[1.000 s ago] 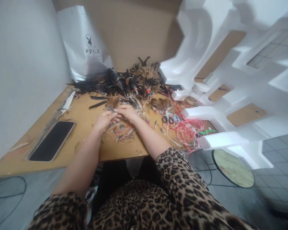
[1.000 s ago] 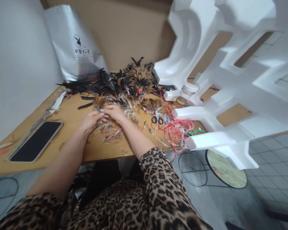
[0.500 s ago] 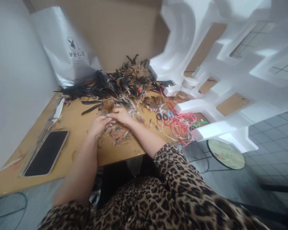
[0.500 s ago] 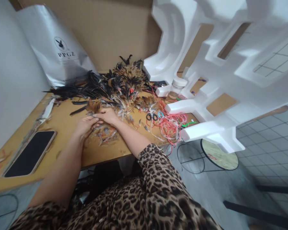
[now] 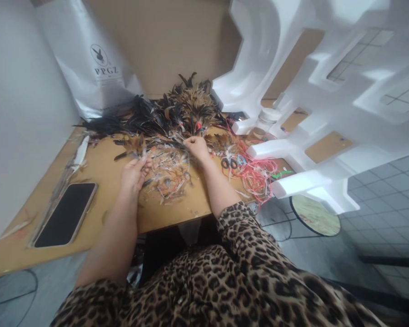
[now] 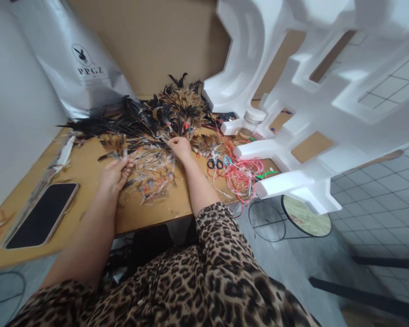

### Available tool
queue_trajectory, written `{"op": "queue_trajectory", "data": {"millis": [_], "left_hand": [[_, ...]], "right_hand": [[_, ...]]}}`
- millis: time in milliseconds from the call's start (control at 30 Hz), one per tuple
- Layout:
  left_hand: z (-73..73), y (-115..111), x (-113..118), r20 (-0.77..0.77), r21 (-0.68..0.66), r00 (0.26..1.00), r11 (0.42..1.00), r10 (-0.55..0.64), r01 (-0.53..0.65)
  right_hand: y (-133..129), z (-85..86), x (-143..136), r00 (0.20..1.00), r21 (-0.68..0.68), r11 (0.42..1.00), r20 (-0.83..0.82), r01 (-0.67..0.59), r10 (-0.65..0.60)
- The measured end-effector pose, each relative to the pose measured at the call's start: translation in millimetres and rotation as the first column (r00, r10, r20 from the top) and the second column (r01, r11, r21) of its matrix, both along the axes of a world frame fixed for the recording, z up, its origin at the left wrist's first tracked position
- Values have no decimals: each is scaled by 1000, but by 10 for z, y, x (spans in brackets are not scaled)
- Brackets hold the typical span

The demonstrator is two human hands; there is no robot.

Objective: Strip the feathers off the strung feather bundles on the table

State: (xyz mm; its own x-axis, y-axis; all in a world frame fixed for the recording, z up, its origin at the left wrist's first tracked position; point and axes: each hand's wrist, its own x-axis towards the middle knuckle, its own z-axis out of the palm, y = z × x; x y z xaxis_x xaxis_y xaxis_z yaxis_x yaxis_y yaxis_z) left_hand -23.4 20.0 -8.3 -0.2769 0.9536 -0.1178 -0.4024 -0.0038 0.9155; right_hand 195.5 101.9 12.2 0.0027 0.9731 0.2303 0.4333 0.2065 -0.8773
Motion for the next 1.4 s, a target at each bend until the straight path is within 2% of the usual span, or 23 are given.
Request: {"op": "queue_trajectory", "data": {"millis": [133,367,533,633,800,933,1067,1167,1300,1400], "left_hand": [[11,-5,17,17,7,999,999,47,-47],[21,10,-13,67,27,991,993,112,-114],[15,37,-29,124,44,980,986,154,-160],[7,45,-32,130,37,980,987,151,-157],[-15,62,-42,138,51,980,987,143,-151],[-17,61,-38,138,42,980,988,141,-148],[-13,49,-28,126,27,984,991,124,-129],[-16,47,-29,129,20,985,993,115,-119],[-12,46,-39,163,14,980,993,113,-116],[2,31,-46,215,12,976,999,32,-36]], "right_hand": [[-11,-12,88,963,-42,999,269,29,-17],[-149,-38,-165,828,-68,996,560,63,-14],[-249,-37,-370,789,128,983,614,-133,27],[-301,3,-520,763,158,964,644,-214,63],[-294,46,-710,688,141,964,724,-226,56],[-202,5,-785,648,157,968,762,-195,7],[-142,-40,-800,592,128,971,806,-204,18],[-164,-14,-758,608,161,957,794,-242,20],[-258,97,-614,706,271,921,708,-281,8],[-335,161,-482,787,349,893,617,-285,10]]}}
